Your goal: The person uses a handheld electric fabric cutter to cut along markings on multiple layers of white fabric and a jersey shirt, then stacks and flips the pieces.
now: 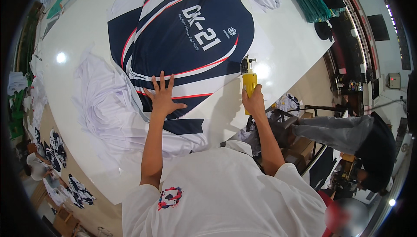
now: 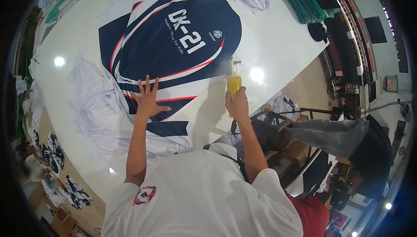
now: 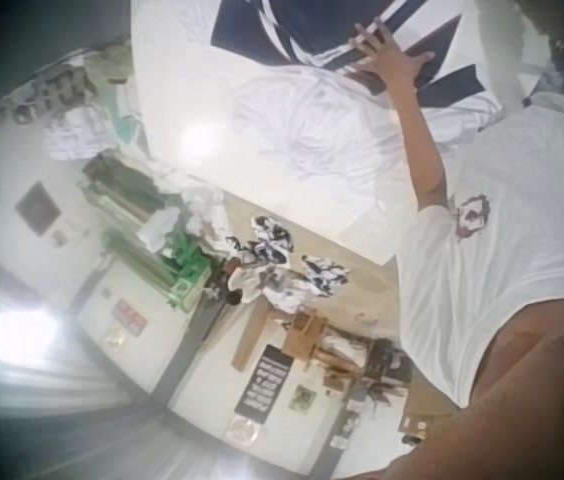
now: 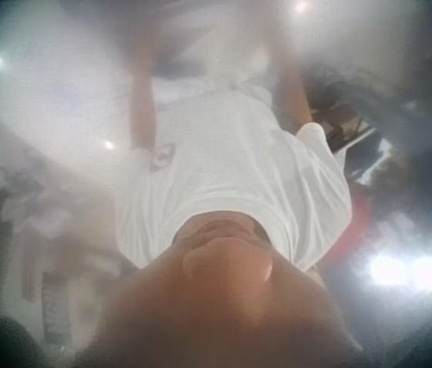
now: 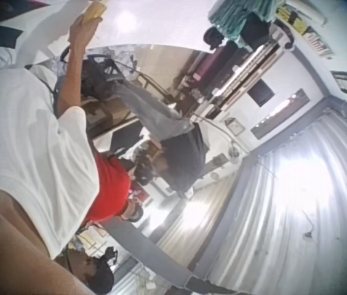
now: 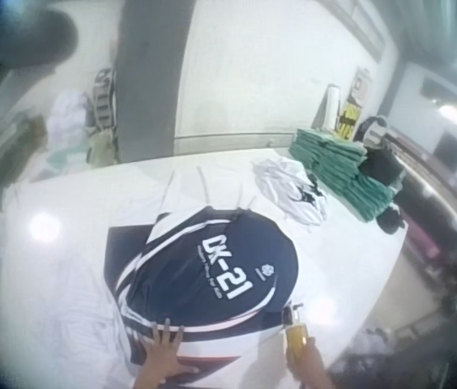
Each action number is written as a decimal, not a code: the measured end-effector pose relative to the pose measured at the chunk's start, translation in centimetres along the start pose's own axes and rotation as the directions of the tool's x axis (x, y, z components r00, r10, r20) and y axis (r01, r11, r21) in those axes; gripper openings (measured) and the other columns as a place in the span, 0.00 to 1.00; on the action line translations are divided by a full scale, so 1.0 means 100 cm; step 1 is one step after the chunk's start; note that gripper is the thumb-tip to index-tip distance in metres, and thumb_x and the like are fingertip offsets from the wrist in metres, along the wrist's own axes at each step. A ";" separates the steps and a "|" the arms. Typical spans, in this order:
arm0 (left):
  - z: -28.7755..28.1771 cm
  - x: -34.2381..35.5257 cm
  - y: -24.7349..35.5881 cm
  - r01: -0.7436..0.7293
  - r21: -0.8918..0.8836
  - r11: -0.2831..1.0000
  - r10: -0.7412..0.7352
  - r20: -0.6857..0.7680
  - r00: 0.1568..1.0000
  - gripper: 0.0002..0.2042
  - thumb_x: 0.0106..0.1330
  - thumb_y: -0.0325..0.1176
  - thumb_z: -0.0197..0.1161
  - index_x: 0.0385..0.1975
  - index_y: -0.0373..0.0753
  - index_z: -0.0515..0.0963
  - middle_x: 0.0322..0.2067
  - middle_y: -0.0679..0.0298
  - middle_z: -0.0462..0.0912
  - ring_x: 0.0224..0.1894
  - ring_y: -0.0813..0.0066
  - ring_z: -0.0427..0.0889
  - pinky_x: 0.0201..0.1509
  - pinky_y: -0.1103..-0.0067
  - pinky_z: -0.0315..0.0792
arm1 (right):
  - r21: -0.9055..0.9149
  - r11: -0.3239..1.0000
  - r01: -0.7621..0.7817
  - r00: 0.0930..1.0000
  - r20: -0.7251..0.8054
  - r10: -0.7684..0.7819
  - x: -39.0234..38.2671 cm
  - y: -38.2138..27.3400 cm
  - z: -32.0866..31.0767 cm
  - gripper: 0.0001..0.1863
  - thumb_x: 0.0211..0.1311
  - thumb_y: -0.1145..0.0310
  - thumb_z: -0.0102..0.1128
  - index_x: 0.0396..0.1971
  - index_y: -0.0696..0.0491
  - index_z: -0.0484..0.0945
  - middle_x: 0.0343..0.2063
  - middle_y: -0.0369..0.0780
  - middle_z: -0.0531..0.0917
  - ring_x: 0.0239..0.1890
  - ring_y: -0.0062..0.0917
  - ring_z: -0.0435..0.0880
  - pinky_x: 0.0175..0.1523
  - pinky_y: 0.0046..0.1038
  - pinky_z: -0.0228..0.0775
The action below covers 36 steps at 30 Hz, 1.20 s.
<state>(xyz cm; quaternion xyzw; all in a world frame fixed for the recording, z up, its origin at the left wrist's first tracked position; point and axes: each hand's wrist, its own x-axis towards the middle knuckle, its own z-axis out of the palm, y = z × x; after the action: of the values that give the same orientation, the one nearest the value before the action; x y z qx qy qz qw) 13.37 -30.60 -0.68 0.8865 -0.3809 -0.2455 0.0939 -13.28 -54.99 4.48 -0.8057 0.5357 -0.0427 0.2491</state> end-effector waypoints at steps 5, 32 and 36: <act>0.002 0.000 -0.002 0.008 -0.028 1.000 -0.008 -0.004 1.000 0.73 0.27 0.65 0.84 0.81 0.62 0.48 0.83 0.59 0.35 0.83 0.41 0.29 0.70 0.24 0.28 | -0.008 0.999 -0.037 0.998 -0.058 0.036 0.011 -0.013 0.014 0.26 0.66 0.59 0.63 0.45 0.65 0.62 0.33 0.67 0.83 0.36 0.63 0.86 0.43 0.53 0.81; 0.003 0.000 -0.004 0.011 -0.090 0.996 -0.013 -0.021 1.000 0.72 0.27 0.61 0.86 0.81 0.61 0.51 0.83 0.60 0.36 0.83 0.42 0.27 0.71 0.25 0.23 | -0.044 0.987 -0.156 0.971 -0.192 0.145 0.107 -0.019 0.018 0.34 0.66 0.51 0.64 0.50 0.69 0.65 0.44 0.69 0.82 0.45 0.62 0.87 0.48 0.49 0.82; 0.004 0.001 -0.004 0.009 -0.084 0.996 -0.009 -0.001 1.000 0.73 0.27 0.62 0.86 0.82 0.62 0.47 0.83 0.59 0.33 0.82 0.42 0.25 0.71 0.25 0.24 | -0.058 0.986 -0.159 0.973 -0.179 0.147 0.128 -0.010 0.010 0.34 0.63 0.53 0.65 0.50 0.69 0.64 0.42 0.68 0.83 0.44 0.61 0.87 0.49 0.49 0.82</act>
<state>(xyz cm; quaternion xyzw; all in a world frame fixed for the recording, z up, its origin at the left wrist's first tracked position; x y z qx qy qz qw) 13.47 -30.34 -1.19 0.8836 -0.3662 -0.2613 0.1301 -6.66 -65.62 1.52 -0.7637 0.6170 -0.0744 0.1748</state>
